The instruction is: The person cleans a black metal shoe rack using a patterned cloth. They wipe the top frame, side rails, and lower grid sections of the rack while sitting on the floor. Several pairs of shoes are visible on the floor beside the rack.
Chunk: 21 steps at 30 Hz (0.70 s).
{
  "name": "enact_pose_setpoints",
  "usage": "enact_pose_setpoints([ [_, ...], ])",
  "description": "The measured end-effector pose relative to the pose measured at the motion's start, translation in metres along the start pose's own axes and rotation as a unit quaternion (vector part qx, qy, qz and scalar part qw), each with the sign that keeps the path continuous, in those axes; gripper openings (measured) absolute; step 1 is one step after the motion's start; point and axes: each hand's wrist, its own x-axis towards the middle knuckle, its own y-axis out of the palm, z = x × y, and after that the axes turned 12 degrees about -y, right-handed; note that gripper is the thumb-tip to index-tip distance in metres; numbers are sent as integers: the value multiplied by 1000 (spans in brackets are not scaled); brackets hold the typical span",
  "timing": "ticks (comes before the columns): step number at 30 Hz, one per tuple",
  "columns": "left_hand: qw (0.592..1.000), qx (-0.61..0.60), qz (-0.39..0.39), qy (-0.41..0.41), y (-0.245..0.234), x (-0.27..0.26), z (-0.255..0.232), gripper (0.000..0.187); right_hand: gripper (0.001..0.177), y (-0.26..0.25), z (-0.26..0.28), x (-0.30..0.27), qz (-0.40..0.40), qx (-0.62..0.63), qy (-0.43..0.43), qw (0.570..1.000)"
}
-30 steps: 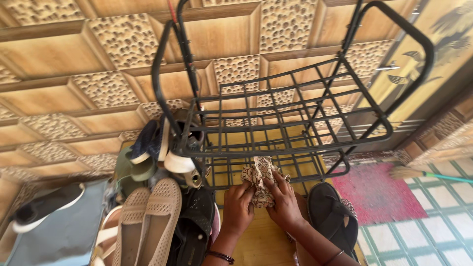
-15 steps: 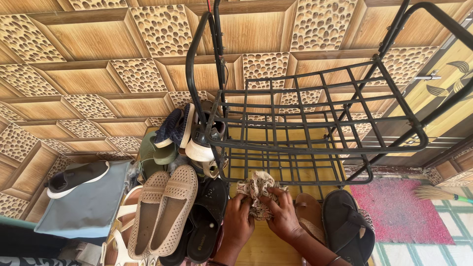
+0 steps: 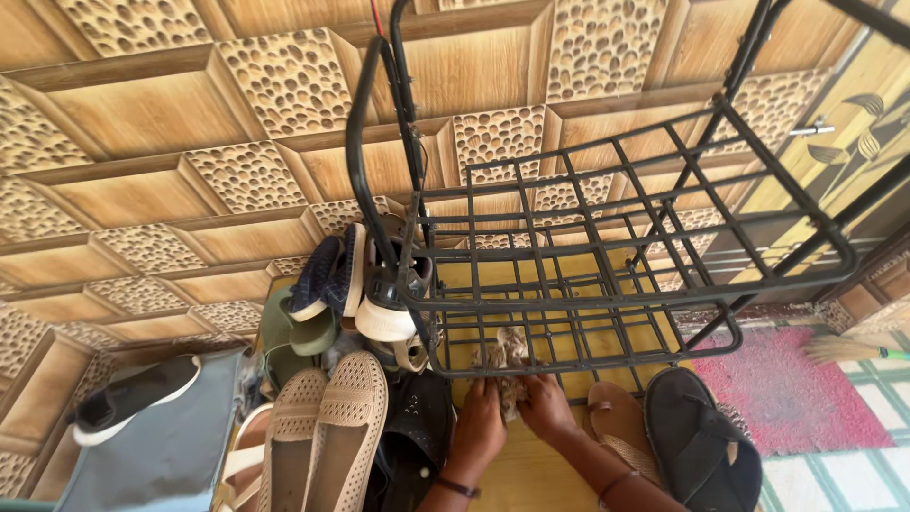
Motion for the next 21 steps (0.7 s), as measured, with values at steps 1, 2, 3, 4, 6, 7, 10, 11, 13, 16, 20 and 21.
enact_pose_setpoints([
  [1, 1000, 8, -21, 18, 3, 6, 3, 69, 64, 4, -7, 6, -3, 7, 5, 1000],
  [2, 1000, 9, -16, 9, 6, 14, 5, 71, 65, 7, -16, 14, -5, 14, 8, 1000],
  [3, 1000, 10, -10, 0, 8, 25, 8, 73, 65, 10, -24, 23, -2, -7, 6, 1000],
  [4, 1000, 11, -3, -12, 11, 33, 11, 75, 65, 14, -31, 31, 3, -27, 6, 1000],
  [6, 996, 88, 15, -8, 20, 47, 17, 59, 61, 19, -43, 45, 23, -53, 16, 998],
  [7, 992, 125, 23, -7, 26, 52, 20, 53, 57, 22, -46, 52, 37, -60, 28, 997],
  [10, 982, 170, 82, 28, 40, 67, 37, 36, 55, 33, -45, 62, 142, -140, 26, 980],
  [11, 984, 154, 93, -9, 44, 70, 43, 37, 56, 35, -42, 64, 186, -176, 19, 966],
  [13, 984, 119, 111, -76, 54, 81, 45, 41, 56, 29, -39, 70, 167, -156, -27, 973],
  [16, 969, 183, 164, 14, 61, 93, 56, 41, 58, 13, -38, 74, 201, -112, 42, 972],
  [20, 961, 235, 129, 74, 59, 103, 61, 41, 62, -1, -34, 97, 264, -146, -46, 952],
  [21, 963, 213, 164, 23, 59, 108, 56, 39, 60, -3, -32, 103, 255, -147, -36, 955],
])
